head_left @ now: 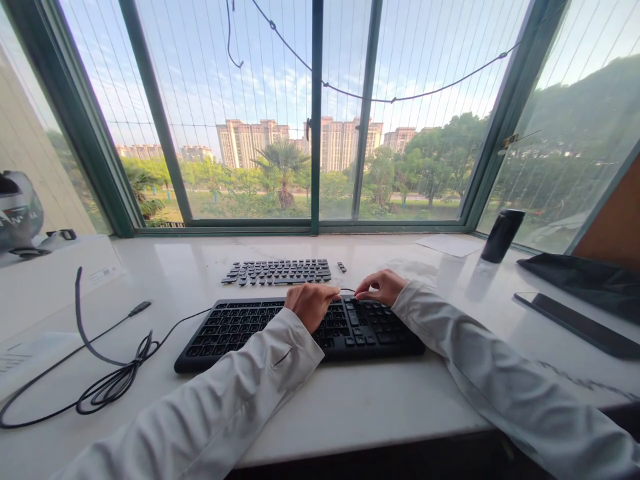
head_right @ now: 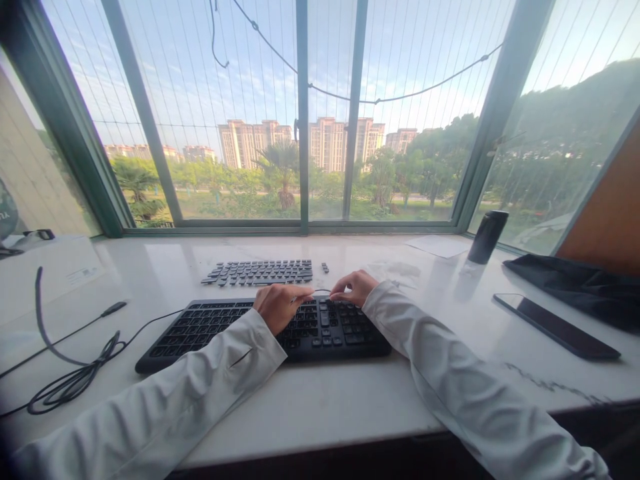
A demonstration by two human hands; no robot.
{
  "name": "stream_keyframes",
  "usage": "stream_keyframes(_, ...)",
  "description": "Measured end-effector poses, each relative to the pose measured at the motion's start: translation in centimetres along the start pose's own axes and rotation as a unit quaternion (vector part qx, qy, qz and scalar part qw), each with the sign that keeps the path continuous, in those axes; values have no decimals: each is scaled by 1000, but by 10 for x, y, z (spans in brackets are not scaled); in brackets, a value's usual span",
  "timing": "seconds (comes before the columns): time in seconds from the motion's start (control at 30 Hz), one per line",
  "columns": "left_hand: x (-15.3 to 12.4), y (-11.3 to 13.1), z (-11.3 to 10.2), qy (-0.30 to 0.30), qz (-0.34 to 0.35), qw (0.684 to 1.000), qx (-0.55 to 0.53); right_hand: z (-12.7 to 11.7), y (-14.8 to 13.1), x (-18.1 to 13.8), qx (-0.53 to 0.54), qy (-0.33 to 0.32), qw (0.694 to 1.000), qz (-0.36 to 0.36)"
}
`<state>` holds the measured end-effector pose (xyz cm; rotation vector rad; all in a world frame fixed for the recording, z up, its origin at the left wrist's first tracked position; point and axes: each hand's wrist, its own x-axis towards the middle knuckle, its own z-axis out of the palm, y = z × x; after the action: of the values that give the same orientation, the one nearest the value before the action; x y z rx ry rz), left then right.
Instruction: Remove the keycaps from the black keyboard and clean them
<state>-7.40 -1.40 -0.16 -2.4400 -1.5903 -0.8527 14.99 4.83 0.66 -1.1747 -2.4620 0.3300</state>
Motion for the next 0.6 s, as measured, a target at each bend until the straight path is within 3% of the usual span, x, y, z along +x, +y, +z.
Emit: stream_keyframes(0.6, -1, -1, 4, -1, 29, 1000, -2, 1, 4, 2, -14, 5, 999, -30)
